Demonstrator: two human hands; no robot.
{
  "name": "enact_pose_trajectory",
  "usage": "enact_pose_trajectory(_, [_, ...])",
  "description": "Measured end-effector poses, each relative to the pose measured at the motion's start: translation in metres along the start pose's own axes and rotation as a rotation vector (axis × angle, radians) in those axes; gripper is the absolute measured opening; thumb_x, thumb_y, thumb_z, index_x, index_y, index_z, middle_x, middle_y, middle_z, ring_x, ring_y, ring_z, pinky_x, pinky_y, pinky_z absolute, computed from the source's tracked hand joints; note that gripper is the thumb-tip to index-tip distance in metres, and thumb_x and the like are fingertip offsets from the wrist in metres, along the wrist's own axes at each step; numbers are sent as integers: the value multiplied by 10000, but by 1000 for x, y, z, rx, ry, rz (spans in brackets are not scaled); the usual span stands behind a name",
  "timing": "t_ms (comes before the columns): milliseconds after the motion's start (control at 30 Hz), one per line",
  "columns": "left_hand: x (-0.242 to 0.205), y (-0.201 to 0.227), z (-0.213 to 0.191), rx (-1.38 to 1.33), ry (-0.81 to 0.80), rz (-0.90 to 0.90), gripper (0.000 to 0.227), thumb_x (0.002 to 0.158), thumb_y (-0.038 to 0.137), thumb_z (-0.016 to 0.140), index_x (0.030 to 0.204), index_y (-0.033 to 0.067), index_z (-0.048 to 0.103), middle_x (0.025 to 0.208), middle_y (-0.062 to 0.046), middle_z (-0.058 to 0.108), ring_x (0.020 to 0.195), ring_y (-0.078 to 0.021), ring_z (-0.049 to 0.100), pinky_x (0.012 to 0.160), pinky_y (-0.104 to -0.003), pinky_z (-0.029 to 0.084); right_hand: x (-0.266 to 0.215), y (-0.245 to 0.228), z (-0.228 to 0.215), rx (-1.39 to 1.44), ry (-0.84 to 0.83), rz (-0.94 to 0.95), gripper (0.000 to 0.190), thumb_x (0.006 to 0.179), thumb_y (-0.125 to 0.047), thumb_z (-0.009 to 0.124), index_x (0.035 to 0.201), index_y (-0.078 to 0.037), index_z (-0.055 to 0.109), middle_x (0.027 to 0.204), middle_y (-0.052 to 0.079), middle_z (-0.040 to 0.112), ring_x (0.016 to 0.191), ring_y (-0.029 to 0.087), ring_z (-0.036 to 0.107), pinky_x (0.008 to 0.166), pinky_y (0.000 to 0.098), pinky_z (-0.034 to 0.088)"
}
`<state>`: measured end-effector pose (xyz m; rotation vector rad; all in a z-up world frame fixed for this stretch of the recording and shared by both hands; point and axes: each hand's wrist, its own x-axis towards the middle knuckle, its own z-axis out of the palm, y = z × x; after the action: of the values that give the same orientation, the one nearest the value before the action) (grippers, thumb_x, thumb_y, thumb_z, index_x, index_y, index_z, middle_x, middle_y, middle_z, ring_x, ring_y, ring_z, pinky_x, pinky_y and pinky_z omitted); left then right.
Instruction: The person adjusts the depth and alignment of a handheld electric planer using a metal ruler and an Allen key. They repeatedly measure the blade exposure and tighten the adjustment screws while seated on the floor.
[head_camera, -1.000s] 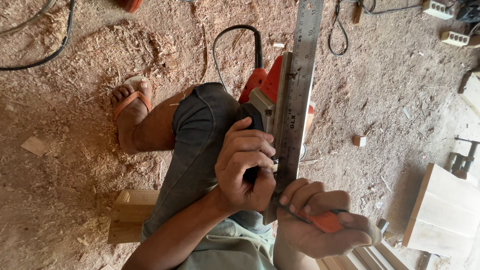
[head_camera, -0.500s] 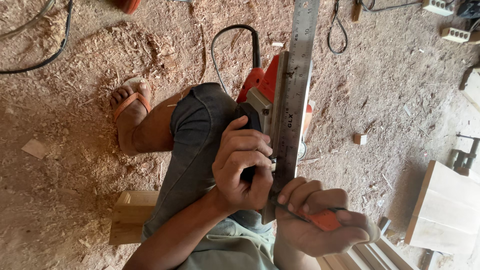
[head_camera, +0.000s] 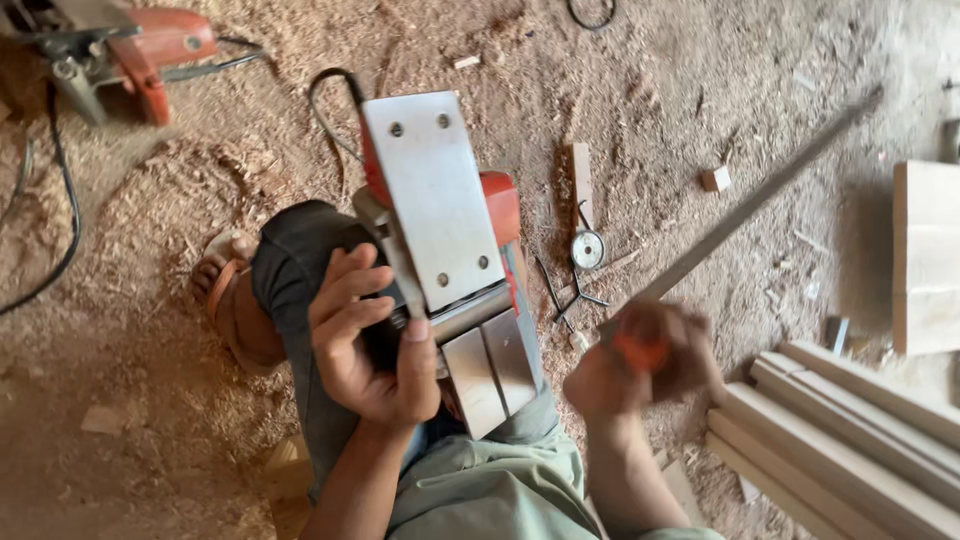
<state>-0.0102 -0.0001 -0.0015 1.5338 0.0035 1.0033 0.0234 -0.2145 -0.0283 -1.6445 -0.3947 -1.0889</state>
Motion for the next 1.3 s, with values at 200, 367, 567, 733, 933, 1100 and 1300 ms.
enact_pose_trajectory(200, [0,-3,3,14,-4,-16,300,1017,150,607,1287,77,497,1331,-122,571,1427,-278,501,1238,-451,350,-76,164,-117,-1121,-709,539,430,1088,-419,442,1366,-107,544,886,72,555,752,191,429,716,359,370])
enact_pose_trajectory(367, [2,-4,7,-7,41,-32,299,1002,144,604,1276,81,501,1341,-107,587,1388,-270,529,1217,-443,372,-183,164,-178,-1154,-942,1339,577,1089,-570,344,1479,-194,543,990,155,737,818,302,608,776,457,513])
enact_pose_trajectory(567, [6,-1,18,-4,107,-81,278,960,173,587,1218,92,523,1281,-90,599,1312,-251,563,1190,-424,392,-173,208,-164,-1253,-751,1106,436,1015,-511,463,1108,-173,721,1021,22,708,946,179,594,953,402,388])
enact_pose_trajectory(733, [4,6,19,29,74,-131,269,994,165,573,1249,101,518,1266,-80,587,1341,-238,539,1202,-407,381,-145,256,-137,-1179,-814,1478,485,1000,-586,561,1101,-155,759,907,68,719,766,183,618,803,436,492])
enact_pose_trajectory(933, [6,1,16,90,79,-108,273,969,187,575,1225,109,519,1261,-81,587,1321,-252,556,1188,-430,389,-146,245,-148,-671,-611,1723,321,1018,-306,599,1009,-1,696,822,106,681,678,183,594,628,387,533])
enact_pose_trajectory(1100, [7,-8,15,64,103,-77,270,958,179,595,1214,114,539,1248,-74,599,1295,-254,576,1176,-430,389,-140,187,-164,11,-246,1701,276,1079,-280,561,1017,-14,600,851,84,624,700,138,546,613,290,478])
enact_pose_trajectory(1300, [11,-8,13,-17,85,-94,266,950,180,605,1204,125,548,1255,-69,607,1317,-251,563,1194,-429,377,-76,133,-140,698,-113,1417,155,1090,-164,502,1144,-41,579,965,103,667,845,204,642,784,367,540])
